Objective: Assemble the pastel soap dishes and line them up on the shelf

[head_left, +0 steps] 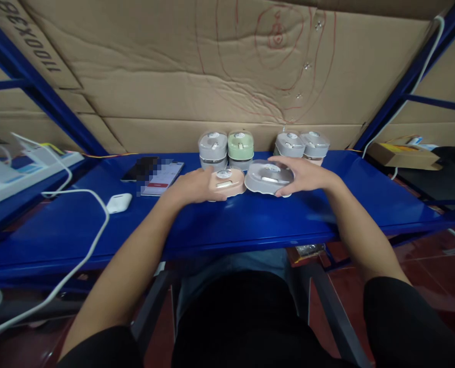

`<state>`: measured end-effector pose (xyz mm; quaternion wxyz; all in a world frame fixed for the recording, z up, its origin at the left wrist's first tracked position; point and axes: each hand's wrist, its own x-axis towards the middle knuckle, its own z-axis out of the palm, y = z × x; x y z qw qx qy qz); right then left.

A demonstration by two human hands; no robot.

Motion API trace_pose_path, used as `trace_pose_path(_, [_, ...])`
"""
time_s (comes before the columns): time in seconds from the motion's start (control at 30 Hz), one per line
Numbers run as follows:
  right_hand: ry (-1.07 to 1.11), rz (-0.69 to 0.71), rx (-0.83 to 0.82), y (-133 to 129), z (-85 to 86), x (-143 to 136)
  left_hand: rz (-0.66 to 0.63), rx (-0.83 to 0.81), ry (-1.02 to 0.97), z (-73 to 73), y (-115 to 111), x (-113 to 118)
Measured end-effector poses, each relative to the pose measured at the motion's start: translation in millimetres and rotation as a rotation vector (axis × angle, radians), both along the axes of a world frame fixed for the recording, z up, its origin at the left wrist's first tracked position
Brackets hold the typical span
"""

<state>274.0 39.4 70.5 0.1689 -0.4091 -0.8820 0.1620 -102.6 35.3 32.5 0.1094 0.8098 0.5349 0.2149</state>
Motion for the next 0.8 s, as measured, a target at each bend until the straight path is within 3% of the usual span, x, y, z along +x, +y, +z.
trace_pose_path(0.07, [0.075,0.007,0.081,0,1.8,0,0.007,-0.081,0.075,-0.5,-3,13])
trace_pose_path(0.1, [0.106,0.019,0.118,0,1.3,-1,-0.052,-0.081,0.028,-1.1,-5,21])
trace_pose_path(0.2, [0.131,0.063,0.166,0,-3.6,-7,-0.260,-0.068,-0.243,-7.9,-10,45])
trace_pose_path(0.3, [0.109,0.087,0.169,-2,-8.8,-15,-0.370,-0.110,-0.443,-20.0,-12,59])
trace_pose_path(0.47, [0.113,0.057,0.196,-9,-14.4,-27,-0.357,-0.108,-0.522,-35.0,-8,64])
trace_pose_path(0.8, [0.230,0.007,0.250,-23,-43.0,-27,-0.317,-0.105,-0.497,-41.5,1,62])
